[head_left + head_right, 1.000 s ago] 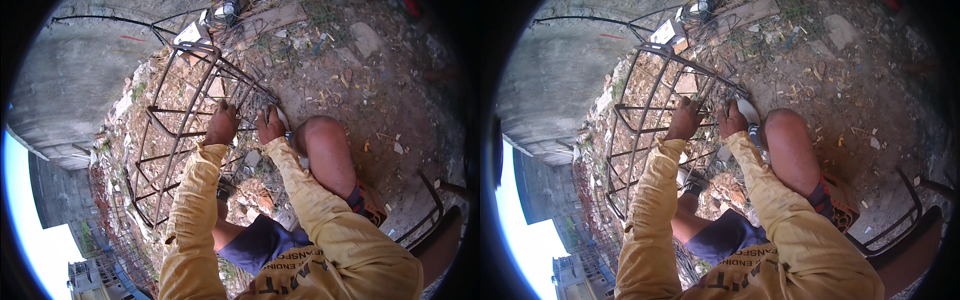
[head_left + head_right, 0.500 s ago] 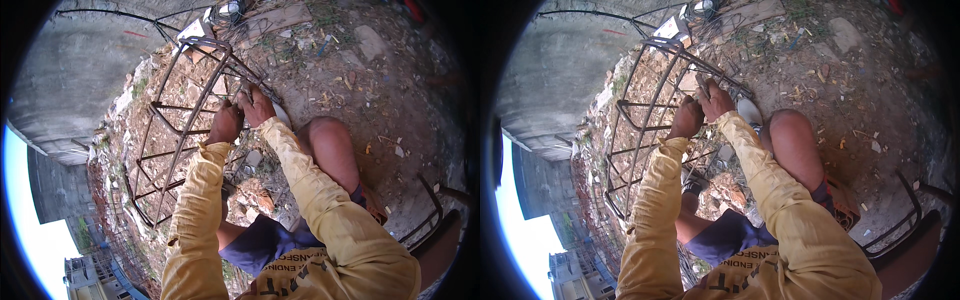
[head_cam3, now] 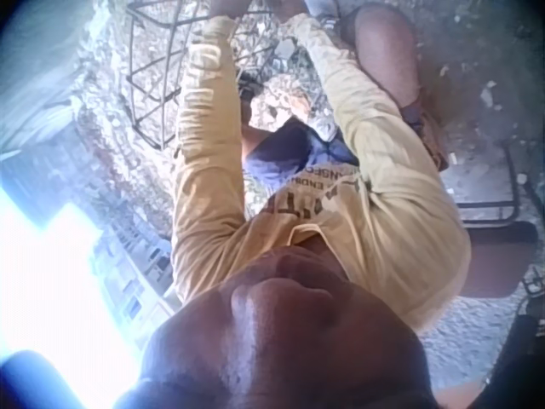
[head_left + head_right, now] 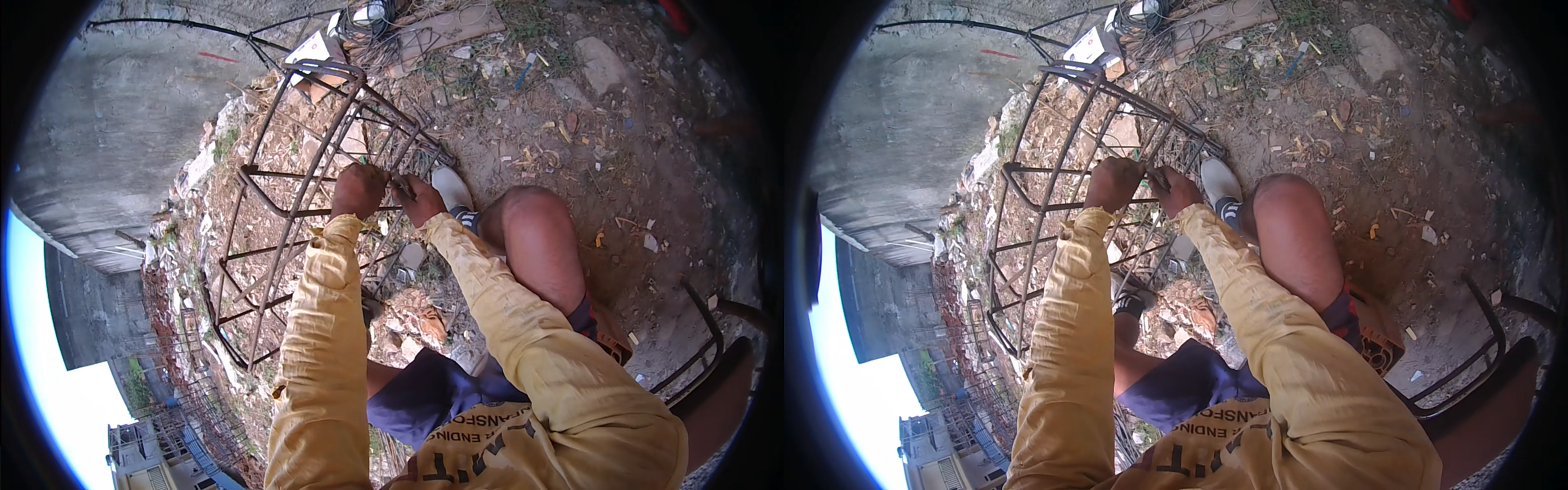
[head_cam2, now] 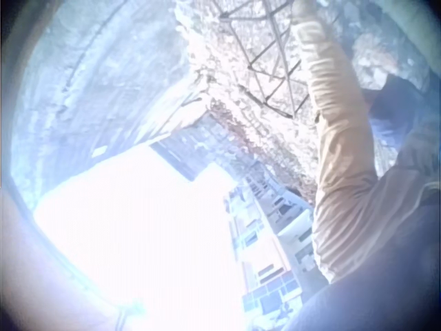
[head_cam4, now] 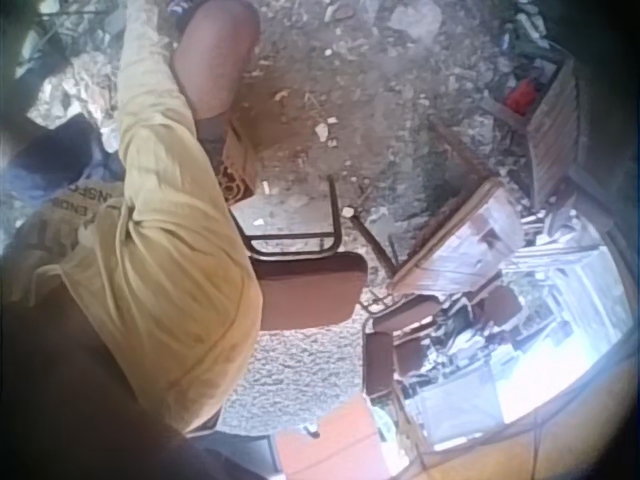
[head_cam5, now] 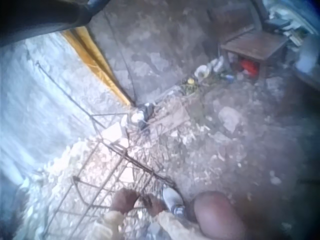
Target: The person sits on the ground and uses pliers to remove a green zip tie from a metal frame. They then use the pliers to adjust and tighten connections on the frame.
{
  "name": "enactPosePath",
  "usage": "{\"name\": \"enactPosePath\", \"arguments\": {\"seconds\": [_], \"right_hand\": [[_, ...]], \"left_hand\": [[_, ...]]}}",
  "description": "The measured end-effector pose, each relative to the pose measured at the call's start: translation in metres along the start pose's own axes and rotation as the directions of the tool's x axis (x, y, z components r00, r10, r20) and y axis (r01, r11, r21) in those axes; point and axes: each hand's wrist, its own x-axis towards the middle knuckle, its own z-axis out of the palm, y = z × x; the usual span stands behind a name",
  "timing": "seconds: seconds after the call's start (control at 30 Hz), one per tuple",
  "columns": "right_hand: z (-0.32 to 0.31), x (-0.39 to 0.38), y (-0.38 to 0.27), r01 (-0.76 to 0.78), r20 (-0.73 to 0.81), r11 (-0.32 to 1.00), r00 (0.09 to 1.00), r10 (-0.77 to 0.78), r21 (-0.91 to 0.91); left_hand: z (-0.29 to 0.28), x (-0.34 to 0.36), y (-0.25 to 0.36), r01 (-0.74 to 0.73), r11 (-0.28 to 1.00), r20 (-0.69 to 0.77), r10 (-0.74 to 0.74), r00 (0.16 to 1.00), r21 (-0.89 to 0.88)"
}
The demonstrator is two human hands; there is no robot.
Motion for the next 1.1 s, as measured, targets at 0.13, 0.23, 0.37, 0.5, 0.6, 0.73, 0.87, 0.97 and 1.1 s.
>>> {"name": "enactPosePath", "arguments": {"seconds": [0.13,0.23,0.37,0.5,0.6,0.73,0.87,0.97,1.1], "right_hand": [[0.018,-0.007,0.012,-0.02,-0.048,0.995,0.999,0.025,0.101],[0.023,-0.01,0.021,0.026,-0.033,0.989,0.999,-0.021,0.146],[0.023,-0.005,0.02,0.004,0.022,0.999,1.0,-0.005,0.042],[0.026,-0.015,0.006,-0.04,-0.02,0.998,0.999,0.041,0.046],[0.019,-0.009,0.017,-0.094,-0.08,0.994,0.992,0.099,0.061],[0.023,-0.012,0.012,-0.115,-0.05,0.99,0.992,0.119,0.077],[0.02,-0.011,0.011,-0.123,-0.051,0.988,0.99,0.128,0.091],[0.018,-0.015,0.005,-0.12,-0.047,0.985,0.991,0.126,0.121],[0.023,-0.01,0.014,-0.137,-0.029,0.98,0.989,0.143,0.146]], "left_hand": [[0.003,0.0,-0.004,-0.011,1.0,-0.01,0.011,1.0,0.019],[-0.001,0.005,0.004,0.153,0.966,-0.024,-0.162,0.987,-0.208],[0.02,0.002,-0.01,0.213,0.854,-0.17,-0.326,0.93,-0.475],[0.045,-0.001,-0.03,0.16,0.937,-0.331,-0.264,0.906,-0.31],[0.032,0.013,-0.004,0.339,0.864,-0.328,-0.464,0.823,-0.373],[0.008,0.008,0.0,0.627,0.74,-0.094,-0.661,0.744,-0.245],[-0.03,0.008,0.016,0.679,0.724,0.072,-0.676,0.733,-0.125],[-0.047,0.002,0.026,0.673,0.739,0.075,-0.67,0.738,-0.017],[-0.045,-0.002,0.031,0.6,0.798,0.01,-0.602,0.799,0.057]]}}
